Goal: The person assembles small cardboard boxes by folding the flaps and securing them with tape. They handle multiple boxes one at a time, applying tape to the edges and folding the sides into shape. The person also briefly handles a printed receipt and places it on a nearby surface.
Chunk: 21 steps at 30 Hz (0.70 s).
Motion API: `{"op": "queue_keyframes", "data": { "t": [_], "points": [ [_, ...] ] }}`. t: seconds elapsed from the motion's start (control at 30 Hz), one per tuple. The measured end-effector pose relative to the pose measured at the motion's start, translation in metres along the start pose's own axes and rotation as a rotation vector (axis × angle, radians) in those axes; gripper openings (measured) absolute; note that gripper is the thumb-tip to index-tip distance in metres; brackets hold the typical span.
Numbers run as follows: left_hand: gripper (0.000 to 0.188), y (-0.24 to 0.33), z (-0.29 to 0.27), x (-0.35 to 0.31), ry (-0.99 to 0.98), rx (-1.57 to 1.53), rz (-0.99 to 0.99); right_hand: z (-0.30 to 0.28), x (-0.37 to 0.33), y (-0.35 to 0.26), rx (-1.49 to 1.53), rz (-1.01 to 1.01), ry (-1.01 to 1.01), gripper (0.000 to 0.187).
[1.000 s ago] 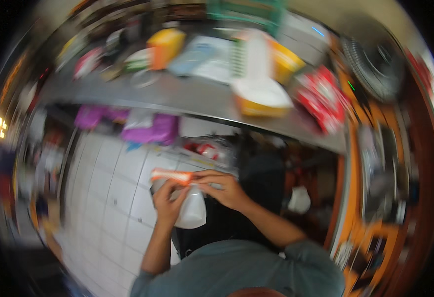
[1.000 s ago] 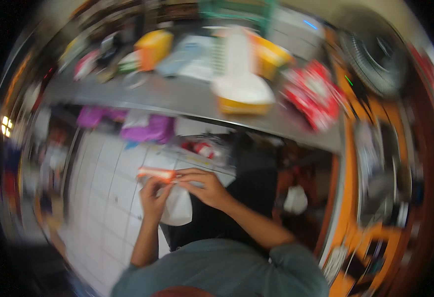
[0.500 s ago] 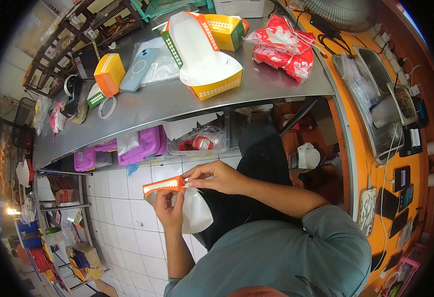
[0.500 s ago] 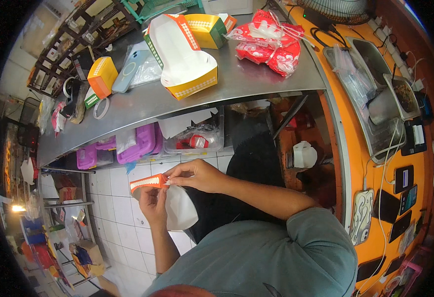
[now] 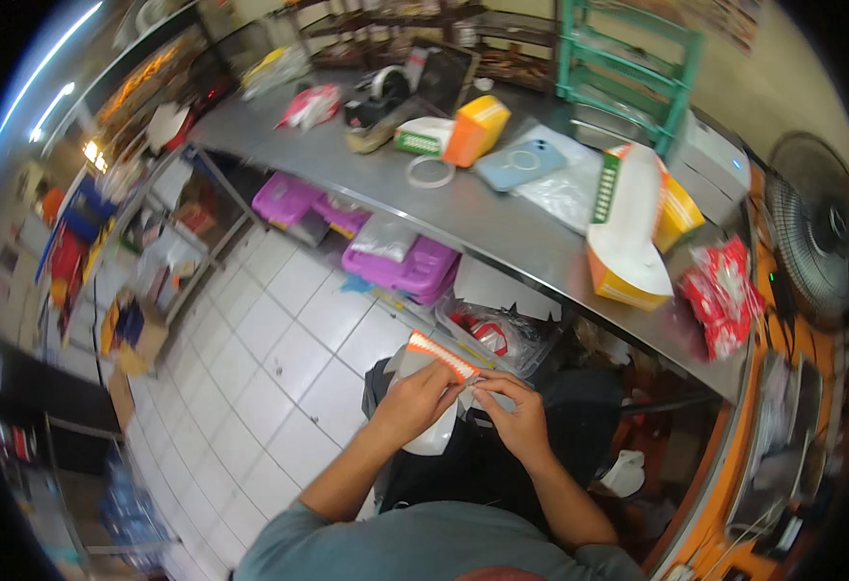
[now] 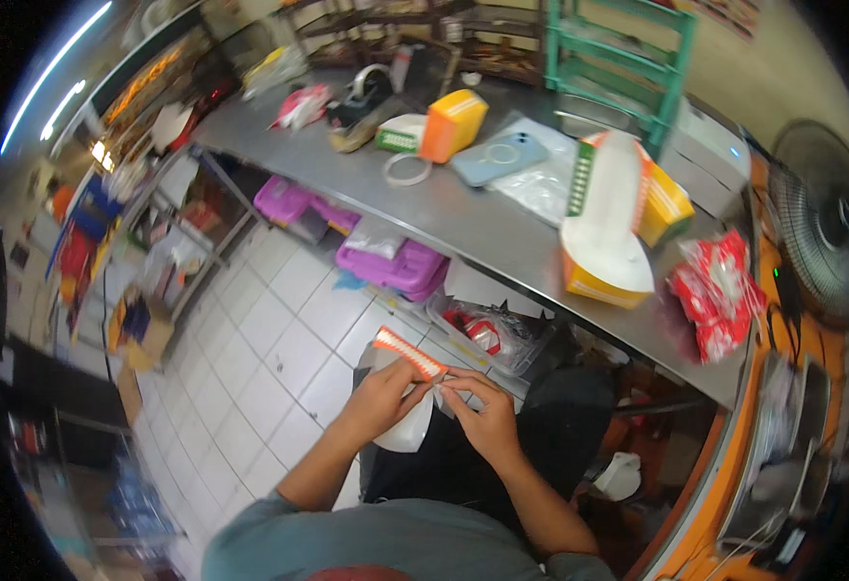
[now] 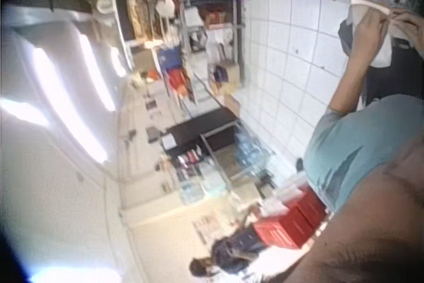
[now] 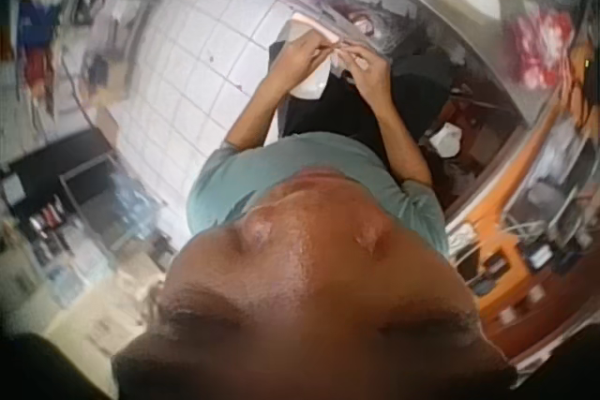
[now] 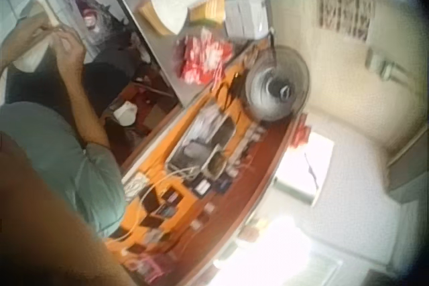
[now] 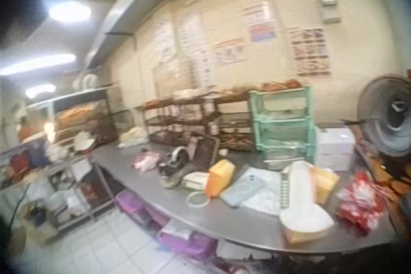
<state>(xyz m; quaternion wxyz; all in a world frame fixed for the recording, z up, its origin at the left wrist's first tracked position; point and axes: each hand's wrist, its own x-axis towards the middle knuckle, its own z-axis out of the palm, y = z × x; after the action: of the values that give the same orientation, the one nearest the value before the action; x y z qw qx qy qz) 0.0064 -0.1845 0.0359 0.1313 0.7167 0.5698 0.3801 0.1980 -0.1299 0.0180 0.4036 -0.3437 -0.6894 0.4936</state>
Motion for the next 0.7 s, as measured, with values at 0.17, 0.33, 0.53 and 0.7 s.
{"op": "queue_keyframes", "data": {
  "t": [0.17, 0.33, 0.53, 0.7],
  "points": [
    [0.018, 0.009, 0.010, -0.010, 0.099, 0.031, -0.147, 0.019, -0.003, 0.006, -0.024, 0.012, 0.067, 0.011],
    [0.022, 0.007, 0.016, -0.006, 0.178, -0.052, -0.158, 0.028, 0.000, 0.001, -0.033, -0.058, 0.166, 0.010],
    [0.030, 0.003, 0.018, -0.008, 0.226, 0.039, -0.128, 0.035, 0.002, 0.008, -0.068, 0.016, 0.114, 0.010],
    [0.031, 0.008, 0.007, -0.011, 0.259, 0.139, -0.140, 0.038, 0.008, -0.002, -0.145, -0.035, 0.070, 0.010]
  ]
}}
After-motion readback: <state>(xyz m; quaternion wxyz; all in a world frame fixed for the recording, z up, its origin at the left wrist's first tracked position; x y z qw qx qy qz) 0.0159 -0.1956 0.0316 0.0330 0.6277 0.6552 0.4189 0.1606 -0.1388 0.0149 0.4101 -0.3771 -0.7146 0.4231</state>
